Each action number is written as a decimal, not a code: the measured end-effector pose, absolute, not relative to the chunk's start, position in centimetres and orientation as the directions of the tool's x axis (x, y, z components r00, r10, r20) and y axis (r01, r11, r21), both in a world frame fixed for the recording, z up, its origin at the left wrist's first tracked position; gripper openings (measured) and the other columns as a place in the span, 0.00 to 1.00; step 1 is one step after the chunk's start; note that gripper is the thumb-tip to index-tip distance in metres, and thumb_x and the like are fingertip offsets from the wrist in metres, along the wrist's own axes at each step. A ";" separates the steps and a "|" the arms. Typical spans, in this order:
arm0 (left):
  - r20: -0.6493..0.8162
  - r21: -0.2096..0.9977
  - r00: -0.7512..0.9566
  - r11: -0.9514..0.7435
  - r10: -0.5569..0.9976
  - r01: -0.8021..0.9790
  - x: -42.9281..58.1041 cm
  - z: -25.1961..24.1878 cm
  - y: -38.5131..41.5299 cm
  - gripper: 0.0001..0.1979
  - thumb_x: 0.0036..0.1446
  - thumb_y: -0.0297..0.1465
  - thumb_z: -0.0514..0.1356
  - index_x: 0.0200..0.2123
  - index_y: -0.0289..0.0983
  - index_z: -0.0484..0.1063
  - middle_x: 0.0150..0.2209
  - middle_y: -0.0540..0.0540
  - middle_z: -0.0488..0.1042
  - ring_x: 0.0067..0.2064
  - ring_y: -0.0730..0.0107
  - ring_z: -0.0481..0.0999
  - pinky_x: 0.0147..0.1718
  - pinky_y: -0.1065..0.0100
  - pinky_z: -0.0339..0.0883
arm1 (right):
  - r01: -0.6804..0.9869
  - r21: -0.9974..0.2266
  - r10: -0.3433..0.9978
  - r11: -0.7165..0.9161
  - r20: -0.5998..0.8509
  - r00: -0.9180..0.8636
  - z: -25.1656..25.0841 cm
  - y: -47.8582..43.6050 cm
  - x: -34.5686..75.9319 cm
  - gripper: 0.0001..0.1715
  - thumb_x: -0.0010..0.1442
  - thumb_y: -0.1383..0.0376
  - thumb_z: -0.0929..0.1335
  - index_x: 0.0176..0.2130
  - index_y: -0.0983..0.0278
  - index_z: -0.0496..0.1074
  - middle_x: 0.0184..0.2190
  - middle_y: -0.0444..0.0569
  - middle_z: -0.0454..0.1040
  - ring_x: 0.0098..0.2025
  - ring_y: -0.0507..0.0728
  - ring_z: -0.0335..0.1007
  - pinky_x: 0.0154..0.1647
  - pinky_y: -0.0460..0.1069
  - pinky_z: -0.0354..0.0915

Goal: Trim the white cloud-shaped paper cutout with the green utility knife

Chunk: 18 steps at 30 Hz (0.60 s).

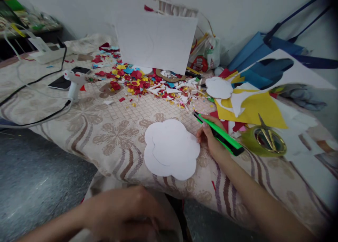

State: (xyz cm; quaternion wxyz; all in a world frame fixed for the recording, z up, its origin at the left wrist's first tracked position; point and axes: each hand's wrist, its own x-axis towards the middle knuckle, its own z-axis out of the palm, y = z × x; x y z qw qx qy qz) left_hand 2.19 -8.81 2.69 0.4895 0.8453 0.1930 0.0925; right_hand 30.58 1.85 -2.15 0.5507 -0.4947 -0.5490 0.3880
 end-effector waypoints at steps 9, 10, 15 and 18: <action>0.094 0.819 0.507 -0.356 0.857 0.450 2.9 5.0 6.7 0.11 0.64 0.38 0.58 0.39 0.37 0.75 0.37 0.48 0.80 0.39 0.67 0.78 0.41 0.66 0.71 | 0.275 -0.897 0.923 0.346 0.378 0.074 -3.0 2.0 30.7 0.24 0.61 0.54 0.72 0.54 0.54 0.69 0.33 0.45 0.78 0.28 0.56 0.75 0.26 0.51 0.72; 0.084 0.821 0.514 -0.351 0.854 0.449 3.7 4.9 8.3 0.10 0.64 0.37 0.57 0.37 0.37 0.74 0.36 0.48 0.79 0.38 0.68 0.77 0.41 0.66 0.71 | 0.297 -0.887 0.919 0.353 0.389 0.069 -3.1 1.9 30.8 0.24 0.61 0.54 0.72 0.54 0.54 0.69 0.34 0.46 0.78 0.29 0.56 0.75 0.27 0.51 0.72; 0.072 0.825 0.507 -0.337 0.859 0.453 5.8 3.5 12.6 0.13 0.65 0.37 0.55 0.32 0.36 0.70 0.33 0.48 0.78 0.34 0.71 0.76 0.35 0.70 0.70 | 0.356 -0.877 0.928 0.324 0.367 0.061 -3.1 1.7 31.0 0.20 0.63 0.55 0.71 0.53 0.54 0.69 0.36 0.47 0.79 0.31 0.56 0.77 0.29 0.51 0.73; 0.054 0.824 0.502 -0.322 0.863 0.466 5.3 2.2 12.6 0.11 0.65 0.36 0.54 0.33 0.36 0.69 0.31 0.47 0.77 0.29 0.71 0.76 0.30 0.70 0.69 | 0.372 -0.876 0.938 0.308 0.346 0.037 -3.1 1.6 31.0 0.21 0.64 0.56 0.71 0.54 0.54 0.67 0.37 0.47 0.79 0.35 0.57 0.78 0.33 0.52 0.75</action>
